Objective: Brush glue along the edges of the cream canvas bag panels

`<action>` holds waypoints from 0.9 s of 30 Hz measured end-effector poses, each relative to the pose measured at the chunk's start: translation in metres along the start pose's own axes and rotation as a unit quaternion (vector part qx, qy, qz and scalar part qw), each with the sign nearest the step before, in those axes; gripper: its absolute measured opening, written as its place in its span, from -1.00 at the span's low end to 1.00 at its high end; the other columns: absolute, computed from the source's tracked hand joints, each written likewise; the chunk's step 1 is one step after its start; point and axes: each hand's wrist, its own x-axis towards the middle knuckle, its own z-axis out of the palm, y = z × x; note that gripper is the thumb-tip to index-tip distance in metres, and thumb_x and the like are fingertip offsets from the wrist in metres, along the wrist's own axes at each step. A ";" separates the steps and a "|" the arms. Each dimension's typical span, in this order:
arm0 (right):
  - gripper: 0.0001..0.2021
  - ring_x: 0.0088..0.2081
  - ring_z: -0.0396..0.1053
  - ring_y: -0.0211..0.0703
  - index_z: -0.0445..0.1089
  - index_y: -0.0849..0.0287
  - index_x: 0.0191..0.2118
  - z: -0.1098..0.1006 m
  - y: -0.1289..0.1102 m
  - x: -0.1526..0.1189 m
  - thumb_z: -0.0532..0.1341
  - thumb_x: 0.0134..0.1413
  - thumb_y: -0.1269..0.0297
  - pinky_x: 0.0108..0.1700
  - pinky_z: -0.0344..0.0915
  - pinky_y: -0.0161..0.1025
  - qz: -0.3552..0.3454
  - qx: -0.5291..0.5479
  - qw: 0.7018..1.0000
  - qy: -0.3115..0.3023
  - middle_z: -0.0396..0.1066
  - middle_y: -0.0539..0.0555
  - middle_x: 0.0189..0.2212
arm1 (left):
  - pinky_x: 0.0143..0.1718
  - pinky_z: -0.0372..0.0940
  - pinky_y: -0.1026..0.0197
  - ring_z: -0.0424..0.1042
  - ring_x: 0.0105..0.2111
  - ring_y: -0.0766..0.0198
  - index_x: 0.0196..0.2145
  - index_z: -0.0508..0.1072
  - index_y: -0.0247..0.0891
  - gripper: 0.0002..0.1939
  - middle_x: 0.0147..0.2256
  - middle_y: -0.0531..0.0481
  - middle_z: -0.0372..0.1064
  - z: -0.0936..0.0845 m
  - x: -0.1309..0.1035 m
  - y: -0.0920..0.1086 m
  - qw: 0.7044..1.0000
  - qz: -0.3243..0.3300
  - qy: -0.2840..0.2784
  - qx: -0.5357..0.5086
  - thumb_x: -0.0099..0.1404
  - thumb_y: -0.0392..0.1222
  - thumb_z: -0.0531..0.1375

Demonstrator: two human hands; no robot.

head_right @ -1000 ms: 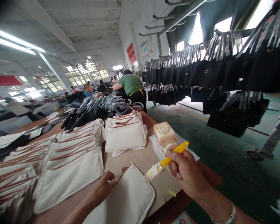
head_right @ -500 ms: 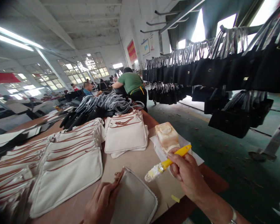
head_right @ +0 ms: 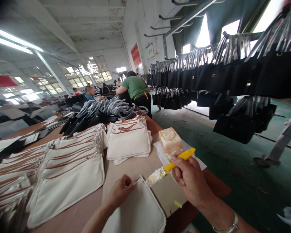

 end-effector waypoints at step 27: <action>-0.85 -0.50 0.22 -0.18 0.34 0.15 -0.39 0.016 0.030 0.019 0.18 0.20 0.26 -0.40 0.15 -0.26 -0.166 -0.336 0.920 -0.114 0.22 -0.07 -0.59 | -0.40 0.20 0.28 0.35 -0.42 0.29 -0.27 0.54 -0.33 -0.57 -0.39 -0.02 0.46 -0.003 -0.048 0.034 0.914 0.017 -0.150 -0.378 0.13 0.14 0.29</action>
